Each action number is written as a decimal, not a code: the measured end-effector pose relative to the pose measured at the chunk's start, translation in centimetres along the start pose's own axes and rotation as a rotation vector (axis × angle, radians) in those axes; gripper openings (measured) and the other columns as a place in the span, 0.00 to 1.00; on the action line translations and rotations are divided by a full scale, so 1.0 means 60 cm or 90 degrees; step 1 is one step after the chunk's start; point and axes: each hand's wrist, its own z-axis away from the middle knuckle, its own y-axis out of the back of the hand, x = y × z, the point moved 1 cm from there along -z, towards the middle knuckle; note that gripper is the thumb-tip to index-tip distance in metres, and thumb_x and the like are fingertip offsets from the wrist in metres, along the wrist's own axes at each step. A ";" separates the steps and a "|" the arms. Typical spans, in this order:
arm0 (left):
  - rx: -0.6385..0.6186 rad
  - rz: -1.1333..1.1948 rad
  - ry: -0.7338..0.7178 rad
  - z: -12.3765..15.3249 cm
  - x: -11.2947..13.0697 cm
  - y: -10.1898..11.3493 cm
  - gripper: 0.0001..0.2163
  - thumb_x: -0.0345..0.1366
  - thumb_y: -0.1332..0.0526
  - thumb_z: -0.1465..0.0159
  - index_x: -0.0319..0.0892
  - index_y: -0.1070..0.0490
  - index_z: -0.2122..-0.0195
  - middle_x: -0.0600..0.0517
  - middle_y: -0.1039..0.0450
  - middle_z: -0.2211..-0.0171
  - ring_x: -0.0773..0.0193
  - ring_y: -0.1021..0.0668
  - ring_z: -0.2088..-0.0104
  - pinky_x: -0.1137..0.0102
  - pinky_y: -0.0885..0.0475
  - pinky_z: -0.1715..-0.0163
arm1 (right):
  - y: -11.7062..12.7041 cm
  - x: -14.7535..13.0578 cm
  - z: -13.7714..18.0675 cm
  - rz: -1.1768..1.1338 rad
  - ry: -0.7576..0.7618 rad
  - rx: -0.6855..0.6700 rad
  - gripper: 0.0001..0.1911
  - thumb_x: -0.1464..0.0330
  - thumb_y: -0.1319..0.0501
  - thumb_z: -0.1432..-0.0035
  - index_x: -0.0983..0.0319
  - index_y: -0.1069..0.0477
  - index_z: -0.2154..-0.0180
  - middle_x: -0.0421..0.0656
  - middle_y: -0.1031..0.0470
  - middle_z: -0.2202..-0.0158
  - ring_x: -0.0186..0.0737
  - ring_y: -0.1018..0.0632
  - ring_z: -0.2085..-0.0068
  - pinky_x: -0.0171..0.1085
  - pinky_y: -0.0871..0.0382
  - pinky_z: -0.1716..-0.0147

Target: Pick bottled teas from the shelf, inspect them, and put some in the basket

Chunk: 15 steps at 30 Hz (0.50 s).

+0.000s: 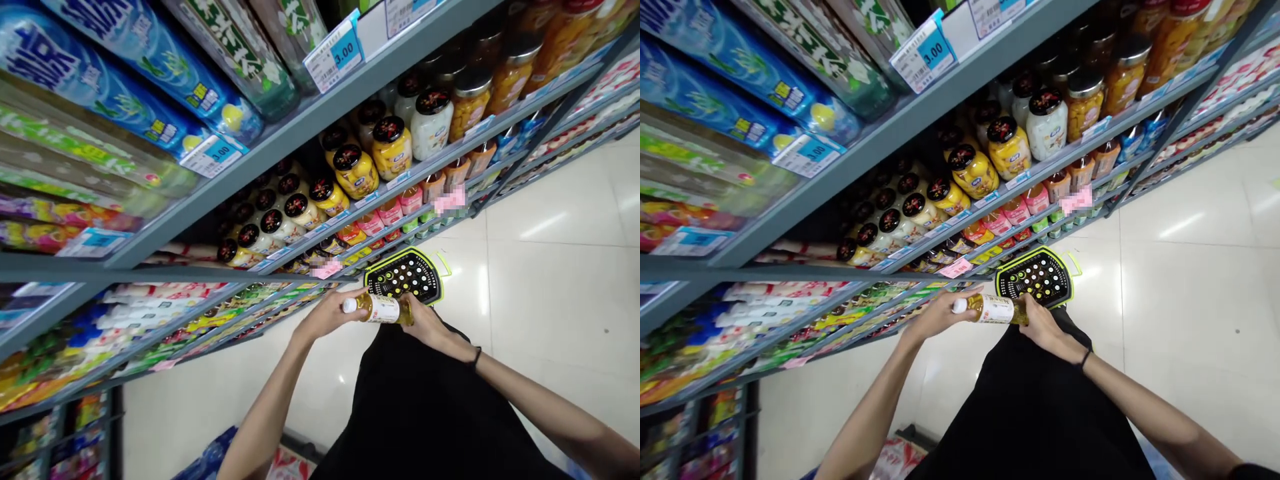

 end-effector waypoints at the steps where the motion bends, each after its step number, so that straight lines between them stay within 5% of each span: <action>1: 0.014 0.044 0.038 -0.003 -0.020 -0.012 0.26 0.48 0.26 0.39 0.47 0.19 0.40 0.48 0.16 0.54 0.50 0.18 0.59 0.61 0.22 0.53 | -0.014 0.012 -0.014 0.016 -0.020 0.000 0.30 0.80 0.34 0.45 0.62 0.40 0.44 0.48 0.22 0.49 0.45 0.18 0.54 0.36 0.29 0.58; 6: 0.084 0.238 0.154 -0.057 -0.169 -0.075 0.26 0.47 0.22 0.44 0.37 0.18 0.48 0.44 0.17 0.54 0.51 0.16 0.60 0.60 0.17 0.59 | -0.100 0.085 -0.074 0.126 -0.210 0.028 0.33 0.77 0.33 0.40 0.70 0.42 0.37 0.60 0.29 0.42 0.52 0.19 0.50 0.43 0.26 0.53; 9: 0.133 0.273 0.251 -0.113 -0.281 -0.111 0.17 0.39 0.25 0.38 0.32 0.19 0.54 0.44 0.18 0.61 0.55 0.16 0.64 0.60 0.16 0.59 | -0.148 0.146 -0.078 0.169 -0.330 0.031 0.28 0.74 0.37 0.32 0.71 0.40 0.34 0.60 0.27 0.43 0.53 0.20 0.48 0.50 0.26 0.48; 15: 0.258 0.276 0.402 -0.217 -0.470 -0.213 0.04 0.26 0.32 0.31 0.34 0.25 0.57 0.52 0.22 0.64 0.64 0.18 0.66 0.67 0.18 0.62 | -0.257 0.284 0.035 0.124 -0.534 0.023 0.13 0.69 0.41 0.25 0.70 0.28 0.45 0.51 0.20 0.54 0.46 0.18 0.54 0.46 0.23 0.51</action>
